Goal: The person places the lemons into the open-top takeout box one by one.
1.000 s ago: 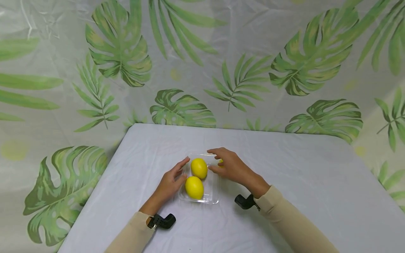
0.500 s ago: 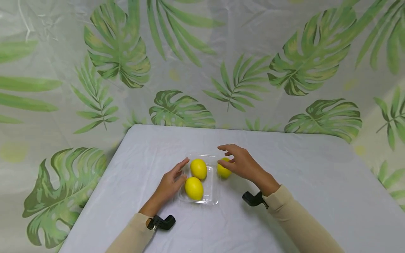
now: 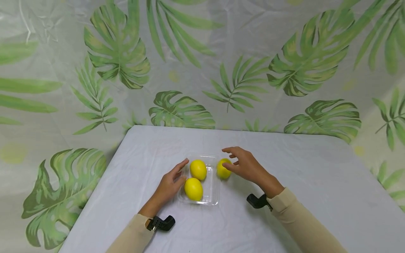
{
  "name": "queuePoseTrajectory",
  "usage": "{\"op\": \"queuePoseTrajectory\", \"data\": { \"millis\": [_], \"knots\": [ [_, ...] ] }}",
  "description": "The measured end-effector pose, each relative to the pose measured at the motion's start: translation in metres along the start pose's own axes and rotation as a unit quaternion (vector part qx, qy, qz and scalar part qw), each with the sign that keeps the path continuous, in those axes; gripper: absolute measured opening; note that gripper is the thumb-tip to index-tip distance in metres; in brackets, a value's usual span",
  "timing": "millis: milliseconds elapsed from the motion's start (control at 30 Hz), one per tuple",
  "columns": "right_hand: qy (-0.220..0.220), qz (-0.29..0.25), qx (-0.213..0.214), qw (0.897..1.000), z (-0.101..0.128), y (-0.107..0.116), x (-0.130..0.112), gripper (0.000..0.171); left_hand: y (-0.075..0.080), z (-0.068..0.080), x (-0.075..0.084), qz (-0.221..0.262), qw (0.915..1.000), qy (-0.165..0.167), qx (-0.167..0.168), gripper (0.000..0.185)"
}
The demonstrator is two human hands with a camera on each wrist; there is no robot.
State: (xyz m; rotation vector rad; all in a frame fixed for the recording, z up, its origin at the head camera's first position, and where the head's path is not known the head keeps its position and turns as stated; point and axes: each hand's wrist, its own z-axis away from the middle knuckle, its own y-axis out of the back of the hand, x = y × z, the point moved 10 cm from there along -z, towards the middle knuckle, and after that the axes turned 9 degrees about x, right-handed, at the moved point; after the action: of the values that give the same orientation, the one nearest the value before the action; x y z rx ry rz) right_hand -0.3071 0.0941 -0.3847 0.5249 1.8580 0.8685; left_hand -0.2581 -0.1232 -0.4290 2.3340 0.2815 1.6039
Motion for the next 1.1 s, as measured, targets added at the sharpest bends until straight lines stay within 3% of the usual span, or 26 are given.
{"op": "queuePoseTrajectory", "data": {
  "millis": [767, 1100],
  "knots": [
    [0.017, -0.01, 0.002, 1.0, 0.016, -0.011, 0.013, 0.052, 0.0, 0.0, -0.001, -0.002, 0.9999, 0.016, 0.0, 0.052],
    [0.004, -0.03, -0.007, 1.0, 0.022, -0.022, 0.019, 0.065, 0.0, 0.001, 0.002, -0.005, 0.9999, 0.013, -0.001, 0.052]
  ]
}}
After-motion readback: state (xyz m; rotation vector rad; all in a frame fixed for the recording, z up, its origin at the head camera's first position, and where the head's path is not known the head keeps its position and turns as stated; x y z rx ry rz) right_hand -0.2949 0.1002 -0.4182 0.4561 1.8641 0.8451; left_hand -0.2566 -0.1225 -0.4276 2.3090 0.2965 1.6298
